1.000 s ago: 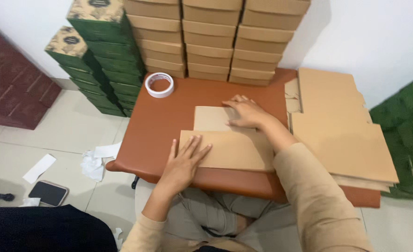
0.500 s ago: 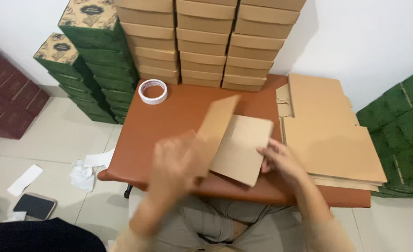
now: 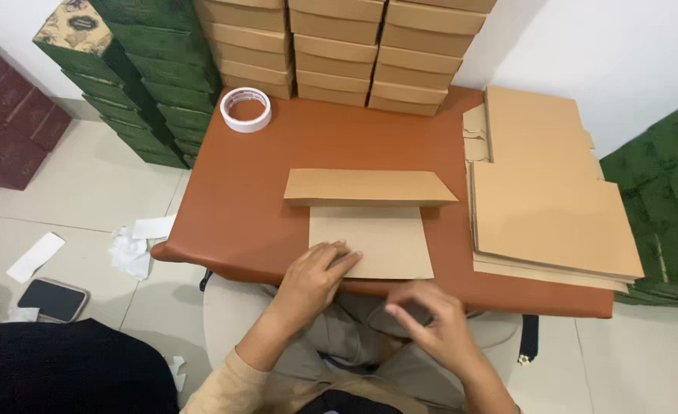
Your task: The person folds a flat cardboard sheet into a box shape by hand, folding the side flaps and tucking the tabs into slots to secure the structure. The person then closes the top flaps to complete the box.
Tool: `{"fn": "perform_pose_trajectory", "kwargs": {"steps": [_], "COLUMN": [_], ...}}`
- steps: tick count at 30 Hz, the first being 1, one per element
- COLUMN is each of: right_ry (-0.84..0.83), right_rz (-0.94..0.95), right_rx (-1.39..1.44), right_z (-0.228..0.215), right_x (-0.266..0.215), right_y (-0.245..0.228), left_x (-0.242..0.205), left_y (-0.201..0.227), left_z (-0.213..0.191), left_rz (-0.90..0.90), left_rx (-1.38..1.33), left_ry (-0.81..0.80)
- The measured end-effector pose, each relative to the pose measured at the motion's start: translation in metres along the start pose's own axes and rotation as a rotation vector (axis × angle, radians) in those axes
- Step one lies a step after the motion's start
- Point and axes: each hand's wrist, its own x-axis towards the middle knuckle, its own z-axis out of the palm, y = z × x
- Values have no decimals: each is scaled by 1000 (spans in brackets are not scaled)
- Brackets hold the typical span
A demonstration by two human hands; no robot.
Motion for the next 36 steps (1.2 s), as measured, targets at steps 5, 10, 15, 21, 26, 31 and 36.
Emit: {"fn": "perform_pose_trajectory", "kwargs": {"steps": [5, 10, 15, 21, 26, 31, 36], "right_ry": [58, 13, -152, -154, 96, 172, 84], "right_rz": [-281, -307, 77, 166, 13, -268, -302], "right_rx": [-738, -741, -486, -571, -665, -969, -769], "right_z": [14, 19, 4, 8, 11, 39, 94], "right_x": [17, 24, 62, 63, 34, 4, 18], "right_y": [48, 62, 30, 48, 52, 60, 53], "left_x": [5, 20, 31, 38, 45, 26, 30], "left_y": [-12, -5, -11, -16, -25, -44, -48], "left_z": [-3, -36, -34, -23, -40, -28, -30], "left_rz": [-31, -157, -379, -557, -543, -448, -492], "left_rx": [-66, -190, -118, -25, -93, -23, -96], "left_ry": [-97, -180, -261, -346, -388, -277, -351]}}
